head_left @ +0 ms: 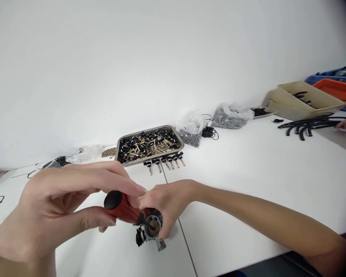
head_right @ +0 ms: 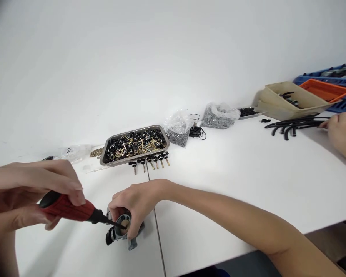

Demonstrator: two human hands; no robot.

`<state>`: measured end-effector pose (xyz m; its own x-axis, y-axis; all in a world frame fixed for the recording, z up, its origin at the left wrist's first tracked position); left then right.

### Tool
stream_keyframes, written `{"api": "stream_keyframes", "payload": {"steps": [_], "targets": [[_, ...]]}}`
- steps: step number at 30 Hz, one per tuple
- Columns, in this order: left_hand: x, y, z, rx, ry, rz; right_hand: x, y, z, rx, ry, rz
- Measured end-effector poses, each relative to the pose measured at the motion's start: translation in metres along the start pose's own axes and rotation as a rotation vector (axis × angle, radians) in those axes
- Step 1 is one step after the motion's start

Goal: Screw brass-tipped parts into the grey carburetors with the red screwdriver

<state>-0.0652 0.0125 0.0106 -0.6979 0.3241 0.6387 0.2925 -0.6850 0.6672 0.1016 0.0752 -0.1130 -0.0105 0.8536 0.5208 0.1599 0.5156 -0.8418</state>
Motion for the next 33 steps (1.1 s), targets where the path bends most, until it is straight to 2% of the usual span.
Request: {"api": "stream_keyframes", "payload": {"steps": [3,7,11,14,19,23,28,33], "targets": [[0.002,0.001,0.001,-0.004,-0.027,0.005,0.0,0.0,0.0,0.0,0.002,0.012],[-0.002,0.0,0.008,-0.102,-0.123,-0.013,0.001,-0.002,-0.001,-0.008,-0.002,0.018],[-0.014,-0.003,0.01,-0.057,-0.016,-0.087,0.0,-0.003,0.0,-0.021,0.017,-0.025],[-0.02,-0.002,0.01,-0.027,0.005,-0.135,-0.001,-0.001,0.001,-0.022,0.025,-0.026],[-0.018,0.001,0.015,-0.086,-0.014,-0.187,0.0,-0.003,0.0,-0.006,-0.001,0.033],[-0.021,0.001,0.02,-0.129,-0.034,-0.25,0.001,-0.007,-0.002,-0.079,-0.002,0.063],[-0.021,0.002,0.019,-0.087,-0.075,-0.257,0.001,-0.004,-0.002,-0.049,0.004,0.051],[-0.023,-0.002,0.018,-0.088,0.004,-0.205,0.0,0.0,-0.001,-0.002,-0.003,-0.016]]}}
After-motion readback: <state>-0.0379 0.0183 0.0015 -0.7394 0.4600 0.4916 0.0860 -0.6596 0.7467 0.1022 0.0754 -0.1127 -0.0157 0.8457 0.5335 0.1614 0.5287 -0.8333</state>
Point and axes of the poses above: each hand's wrist, its own z-axis towards the middle knuckle, its own x-axis out of the back of the hand, y = z × x, the point moved 2 cm from there along z, towards the middle knuckle, and after that the axes turned 4 degrees about z, right-handed, at the moved point
